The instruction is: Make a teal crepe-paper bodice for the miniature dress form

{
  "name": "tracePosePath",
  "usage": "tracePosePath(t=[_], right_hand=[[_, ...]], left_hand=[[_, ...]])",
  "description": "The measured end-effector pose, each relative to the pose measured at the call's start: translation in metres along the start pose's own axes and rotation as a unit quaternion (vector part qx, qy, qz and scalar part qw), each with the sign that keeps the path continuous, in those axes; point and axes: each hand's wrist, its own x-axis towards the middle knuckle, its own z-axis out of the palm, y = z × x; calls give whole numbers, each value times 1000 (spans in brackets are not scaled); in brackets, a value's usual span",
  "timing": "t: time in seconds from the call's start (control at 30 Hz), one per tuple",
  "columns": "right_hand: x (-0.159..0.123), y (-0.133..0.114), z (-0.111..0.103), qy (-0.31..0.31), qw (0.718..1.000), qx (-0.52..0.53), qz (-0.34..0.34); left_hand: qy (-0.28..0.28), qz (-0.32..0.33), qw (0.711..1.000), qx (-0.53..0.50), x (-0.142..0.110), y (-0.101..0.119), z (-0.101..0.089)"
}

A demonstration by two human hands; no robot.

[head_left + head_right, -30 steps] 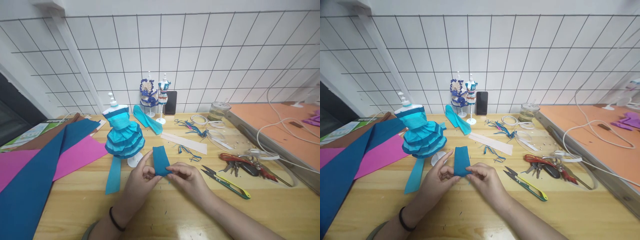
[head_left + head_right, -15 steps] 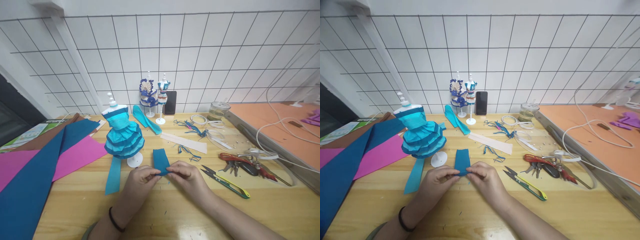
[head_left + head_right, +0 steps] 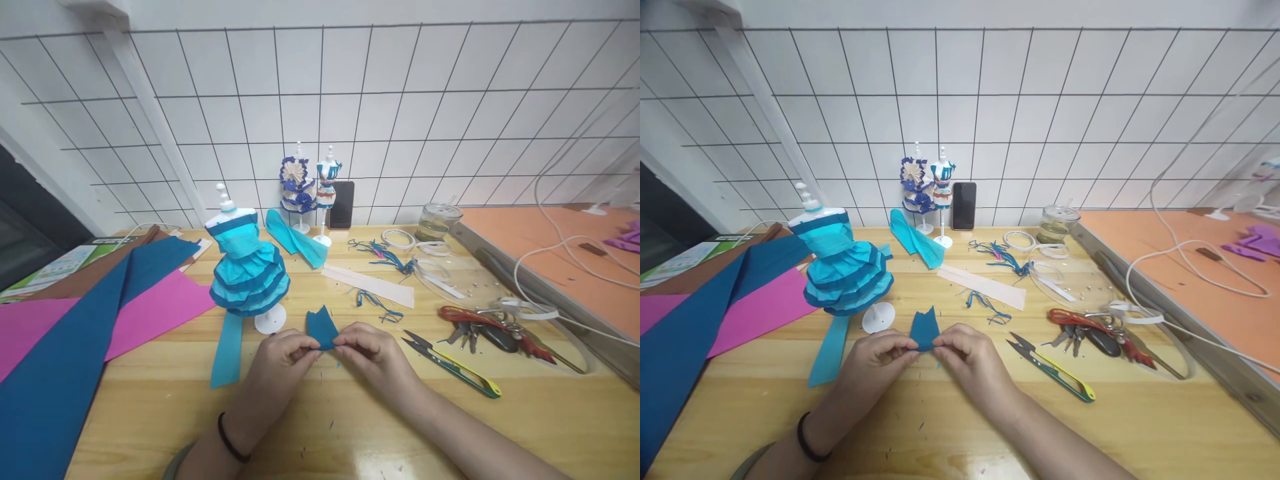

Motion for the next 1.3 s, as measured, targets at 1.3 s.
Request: tracePosePath(t=[1.3], right_hand=[[0,-2,3,16,995,66,67]], left_hand=[[4,-50,998,-34,-1,6,-1]])
